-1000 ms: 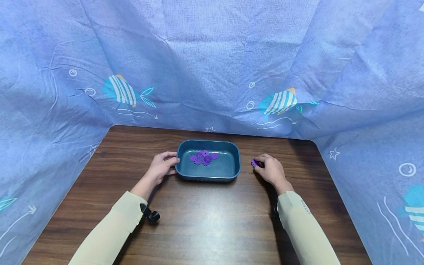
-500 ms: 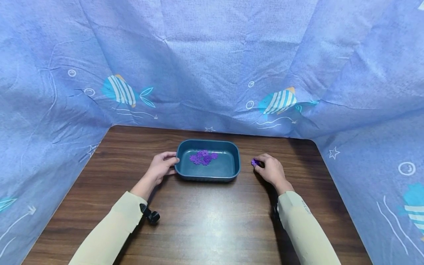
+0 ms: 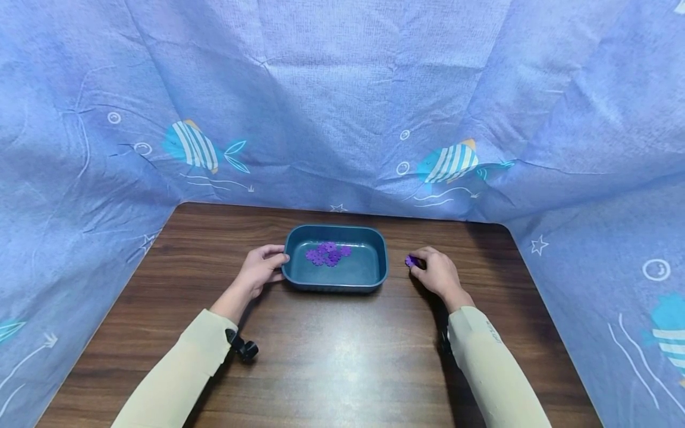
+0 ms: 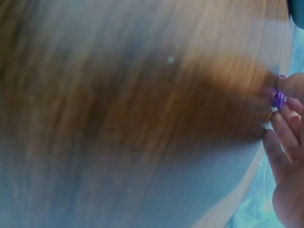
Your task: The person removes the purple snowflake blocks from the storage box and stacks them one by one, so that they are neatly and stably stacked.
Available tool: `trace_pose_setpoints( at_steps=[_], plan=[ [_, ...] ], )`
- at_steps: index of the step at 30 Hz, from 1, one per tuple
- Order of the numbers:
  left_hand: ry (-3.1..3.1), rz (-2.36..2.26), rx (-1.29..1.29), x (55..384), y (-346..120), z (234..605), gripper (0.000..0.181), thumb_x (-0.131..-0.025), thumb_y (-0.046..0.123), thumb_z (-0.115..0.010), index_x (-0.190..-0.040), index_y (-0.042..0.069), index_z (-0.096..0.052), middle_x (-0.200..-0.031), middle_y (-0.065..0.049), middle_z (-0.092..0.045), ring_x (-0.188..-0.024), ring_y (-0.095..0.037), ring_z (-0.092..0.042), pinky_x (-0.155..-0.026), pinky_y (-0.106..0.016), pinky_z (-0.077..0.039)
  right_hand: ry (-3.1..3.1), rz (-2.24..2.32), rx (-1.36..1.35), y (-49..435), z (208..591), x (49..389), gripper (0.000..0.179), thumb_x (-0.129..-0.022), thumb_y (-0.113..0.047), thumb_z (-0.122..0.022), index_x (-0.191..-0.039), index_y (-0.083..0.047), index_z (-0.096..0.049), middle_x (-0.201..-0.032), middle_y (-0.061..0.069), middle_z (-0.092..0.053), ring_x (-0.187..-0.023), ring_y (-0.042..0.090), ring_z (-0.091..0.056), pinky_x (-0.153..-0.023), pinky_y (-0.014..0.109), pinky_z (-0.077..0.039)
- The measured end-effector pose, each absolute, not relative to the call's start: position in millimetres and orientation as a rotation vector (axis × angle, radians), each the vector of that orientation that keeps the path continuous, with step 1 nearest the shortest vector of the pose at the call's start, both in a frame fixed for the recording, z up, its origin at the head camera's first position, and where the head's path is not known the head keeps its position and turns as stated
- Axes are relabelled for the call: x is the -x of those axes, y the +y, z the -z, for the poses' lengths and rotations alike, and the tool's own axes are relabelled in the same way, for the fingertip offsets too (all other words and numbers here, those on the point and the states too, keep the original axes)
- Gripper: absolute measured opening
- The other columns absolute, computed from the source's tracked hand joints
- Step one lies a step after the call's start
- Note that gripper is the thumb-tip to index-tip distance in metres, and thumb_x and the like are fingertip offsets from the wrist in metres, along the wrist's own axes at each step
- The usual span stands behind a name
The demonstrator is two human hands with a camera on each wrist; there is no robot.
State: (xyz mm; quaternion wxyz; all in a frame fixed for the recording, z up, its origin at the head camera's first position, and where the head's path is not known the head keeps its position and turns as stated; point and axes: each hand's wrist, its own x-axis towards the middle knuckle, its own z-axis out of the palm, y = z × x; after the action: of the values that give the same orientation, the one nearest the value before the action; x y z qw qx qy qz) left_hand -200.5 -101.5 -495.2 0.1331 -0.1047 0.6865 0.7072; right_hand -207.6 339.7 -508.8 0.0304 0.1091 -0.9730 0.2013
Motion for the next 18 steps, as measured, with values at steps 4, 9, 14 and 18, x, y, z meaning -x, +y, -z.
trace_pose_setpoints(
  at_steps=[4,9,14,18],
  plan=[
    [1.995,-2.053,0.297,201.5,-102.0,495.7,0.04,-0.096,0.008,-0.068,-0.135,0.0,-0.062,-0.124,-0.02,-0.066,-0.102,-0.023,-0.07,-0.08,-0.037,-0.065,-3.013,-0.638,-0.34,341.7,508.4,208.1,0.042,-0.093,-0.015,-0.072,-0.133,-0.005,-0.067,-0.13,0.019,-0.067,-0.12,0.043,-0.062,-0.101,0.063,-0.049],
    [1.996,-2.047,0.301,202.1,-102.1,495.8,0.04,-0.095,0.008,-0.068,-0.134,0.001,-0.063,-0.12,-0.015,-0.067,-0.102,-0.023,-0.069,-0.08,-0.038,-0.065,-3.038,-0.672,-0.313,343.3,508.6,211.0,0.046,-0.093,-0.015,-0.071,-0.138,-0.006,-0.063,-0.137,0.022,-0.063,-0.124,0.045,-0.06,-0.103,0.063,-0.048],
    [1.984,-2.047,0.305,202.2,-102.0,496.3,0.04,-0.095,0.008,-0.068,-0.134,0.001,-0.063,-0.123,-0.018,-0.067,-0.104,-0.024,-0.069,-0.08,-0.037,-0.065,-3.067,-0.676,-0.291,342.7,507.3,210.6,0.049,-0.094,-0.015,-0.071,-0.141,-0.007,-0.061,-0.139,0.023,-0.062,-0.123,0.045,-0.06,-0.102,0.064,-0.048],
    [1.978,-2.056,0.304,202.6,-102.4,497.0,0.04,-0.095,0.008,-0.068,-0.134,0.0,-0.062,-0.124,-0.019,-0.066,-0.102,-0.023,-0.069,-0.079,-0.036,-0.065,-3.064,-0.679,-0.291,341.9,506.9,209.6,0.047,-0.094,-0.014,-0.071,-0.139,-0.006,-0.061,-0.138,0.023,-0.063,-0.122,0.044,-0.061,-0.102,0.063,-0.048]
  ],
)
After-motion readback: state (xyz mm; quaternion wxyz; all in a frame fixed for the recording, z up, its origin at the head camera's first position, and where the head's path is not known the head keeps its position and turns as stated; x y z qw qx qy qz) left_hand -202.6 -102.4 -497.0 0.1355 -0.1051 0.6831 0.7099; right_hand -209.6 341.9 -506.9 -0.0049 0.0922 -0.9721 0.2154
